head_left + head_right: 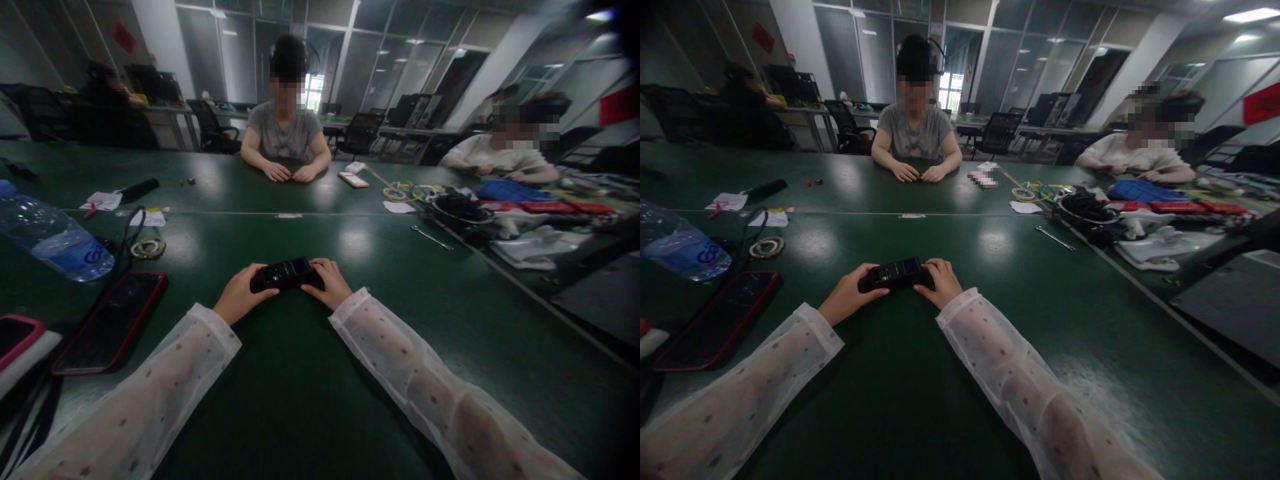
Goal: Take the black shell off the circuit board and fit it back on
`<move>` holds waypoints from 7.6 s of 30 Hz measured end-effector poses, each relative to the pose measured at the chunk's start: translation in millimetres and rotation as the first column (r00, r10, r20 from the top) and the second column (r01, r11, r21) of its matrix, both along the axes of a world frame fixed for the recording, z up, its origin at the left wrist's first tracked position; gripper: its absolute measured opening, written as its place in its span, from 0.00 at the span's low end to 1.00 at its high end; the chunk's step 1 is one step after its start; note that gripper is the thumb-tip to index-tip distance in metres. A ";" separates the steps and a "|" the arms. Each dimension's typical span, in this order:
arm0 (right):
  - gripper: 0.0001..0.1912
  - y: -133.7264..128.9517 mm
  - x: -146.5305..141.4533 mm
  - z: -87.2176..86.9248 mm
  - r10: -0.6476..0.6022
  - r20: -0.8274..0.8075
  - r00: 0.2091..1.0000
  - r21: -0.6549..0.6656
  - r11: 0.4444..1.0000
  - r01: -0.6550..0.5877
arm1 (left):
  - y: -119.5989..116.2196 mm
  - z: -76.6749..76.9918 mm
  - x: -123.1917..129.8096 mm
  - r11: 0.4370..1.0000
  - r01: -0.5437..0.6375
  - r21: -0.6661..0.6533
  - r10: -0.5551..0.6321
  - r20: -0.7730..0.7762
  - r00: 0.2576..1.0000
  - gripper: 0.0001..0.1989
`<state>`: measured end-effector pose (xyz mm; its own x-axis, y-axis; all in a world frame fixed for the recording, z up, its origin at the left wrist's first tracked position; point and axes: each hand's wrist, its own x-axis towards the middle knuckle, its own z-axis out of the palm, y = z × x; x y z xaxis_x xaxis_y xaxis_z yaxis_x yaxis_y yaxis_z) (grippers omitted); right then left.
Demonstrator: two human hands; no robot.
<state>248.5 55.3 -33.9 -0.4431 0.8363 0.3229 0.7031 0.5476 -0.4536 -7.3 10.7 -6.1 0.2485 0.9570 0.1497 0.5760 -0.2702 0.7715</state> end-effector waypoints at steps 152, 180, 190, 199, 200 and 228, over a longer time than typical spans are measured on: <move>0.14 0.1 0.0 -4.0 -0.002 0.025 1.000 0.061 0.998 0.001 | -12.5 5.3 12.0 0.969 -0.229 0.091 0.207 0.208 0.956 0.24; 0.20 -2.7 -1.0 1.9 -0.005 -0.004 1.000 0.024 1.000 0.005 | -10.4 -1.4 9.0 0.991 -0.127 0.031 0.127 -0.020 0.992 0.26; 0.19 -2.1 -2.3 -1.0 -0.001 -0.044 0.999 0.065 0.998 0.004 | -9.7 -2.7 9.0 0.990 -0.135 0.027 0.136 -0.039 0.990 0.27; 0.07 -16.3 -11.5 13.4 -0.024 -0.397 0.918 -0.015 1.000 0.020 | -9.7 -4.9 8.4 0.969 -0.170 0.181 0.194 -0.124 0.973 0.24; 0.08 -19.7 -15.4 13.5 -0.013 -0.431 0.902 -0.039 0.999 -0.005 | -10.4 -4.9 8.5 0.965 -0.171 0.198 0.201 -0.141 0.970 0.25; 0.26 -22.0 -24.8 7.3 0.003 -0.524 0.852 -0.239 0.960 -0.150 | -0.3 -13.9 -5.0 0.990 -0.020 0.140 0.013 0.047 0.999 0.38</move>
<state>223.7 33.3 -26.6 -0.3404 0.8923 0.2967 0.2893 0.3996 -0.8699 -12.3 10.4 -20.1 0.2226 0.9296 0.2939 0.5462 -0.3686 0.7522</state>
